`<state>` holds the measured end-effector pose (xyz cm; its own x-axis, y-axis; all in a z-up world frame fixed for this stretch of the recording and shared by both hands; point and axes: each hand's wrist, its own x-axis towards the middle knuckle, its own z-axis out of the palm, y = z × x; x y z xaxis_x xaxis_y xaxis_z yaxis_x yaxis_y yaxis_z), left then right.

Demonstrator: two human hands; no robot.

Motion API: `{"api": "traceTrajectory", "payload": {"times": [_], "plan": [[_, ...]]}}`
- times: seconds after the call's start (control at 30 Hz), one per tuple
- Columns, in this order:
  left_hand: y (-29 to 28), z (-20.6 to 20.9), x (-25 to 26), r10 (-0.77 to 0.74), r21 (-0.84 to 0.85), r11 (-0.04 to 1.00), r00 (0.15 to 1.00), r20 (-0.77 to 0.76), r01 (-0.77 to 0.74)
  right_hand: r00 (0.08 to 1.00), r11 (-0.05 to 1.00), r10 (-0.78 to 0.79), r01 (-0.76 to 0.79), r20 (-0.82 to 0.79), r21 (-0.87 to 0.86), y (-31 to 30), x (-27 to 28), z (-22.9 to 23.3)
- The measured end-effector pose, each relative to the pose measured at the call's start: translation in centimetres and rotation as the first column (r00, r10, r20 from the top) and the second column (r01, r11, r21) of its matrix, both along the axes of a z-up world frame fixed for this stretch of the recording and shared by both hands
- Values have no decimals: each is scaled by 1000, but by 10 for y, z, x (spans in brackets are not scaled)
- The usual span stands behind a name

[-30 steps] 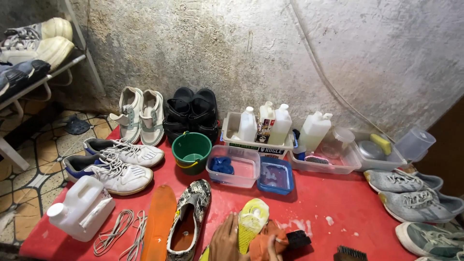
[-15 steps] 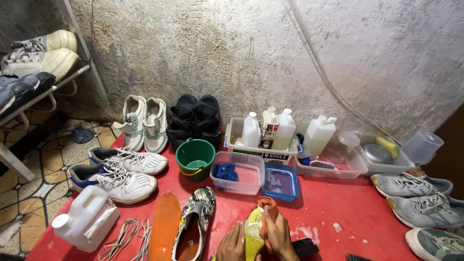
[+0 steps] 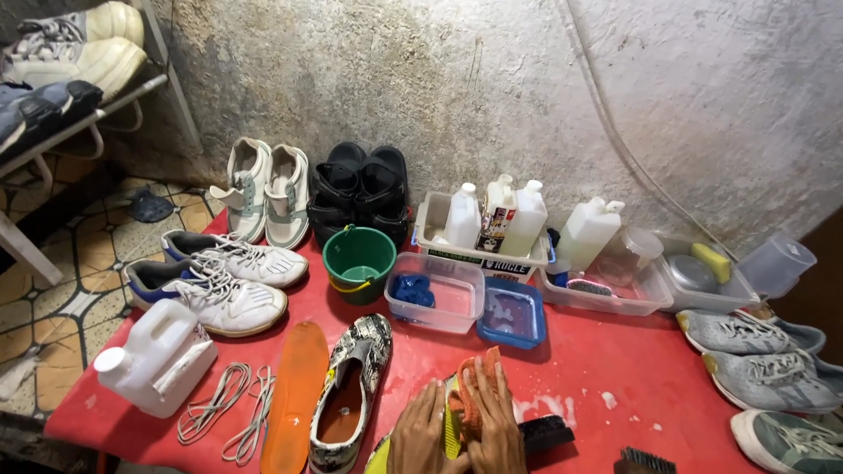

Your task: The person scrubs the sole of a yellow sneaker using a brush and cleaning solution. They then wipe the sole with a cloth and continue scrubbing the shoe with the brush.

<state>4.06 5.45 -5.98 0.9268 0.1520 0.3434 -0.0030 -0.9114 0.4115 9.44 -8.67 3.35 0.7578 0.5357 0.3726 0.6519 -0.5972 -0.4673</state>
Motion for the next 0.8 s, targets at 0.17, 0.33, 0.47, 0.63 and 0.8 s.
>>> {"api": "traceTrajectory", "payload": {"times": [0.17,0.33,0.47,0.63,0.8], "plan": [[-3,30,-18,-49,-69,996,999,-4,49,964,995,97,-85,246,-60,-22,-22,-17],[-1,38,-19,-90,-38,995,996,25,91,923,983,142,-89,357,-163,-22,-29,3],[-2,45,-19,-44,-44,998,997,64,46,983,984,118,-96,141,-153,-7,-13,-1],[-2,51,-21,-37,-78,996,997,70,43,981,992,-47,67,186,-104,17,-7,1],[-1,41,-17,-47,-107,993,997,61,54,954,967,-45,117,296,-228,6,-22,-23]]}}
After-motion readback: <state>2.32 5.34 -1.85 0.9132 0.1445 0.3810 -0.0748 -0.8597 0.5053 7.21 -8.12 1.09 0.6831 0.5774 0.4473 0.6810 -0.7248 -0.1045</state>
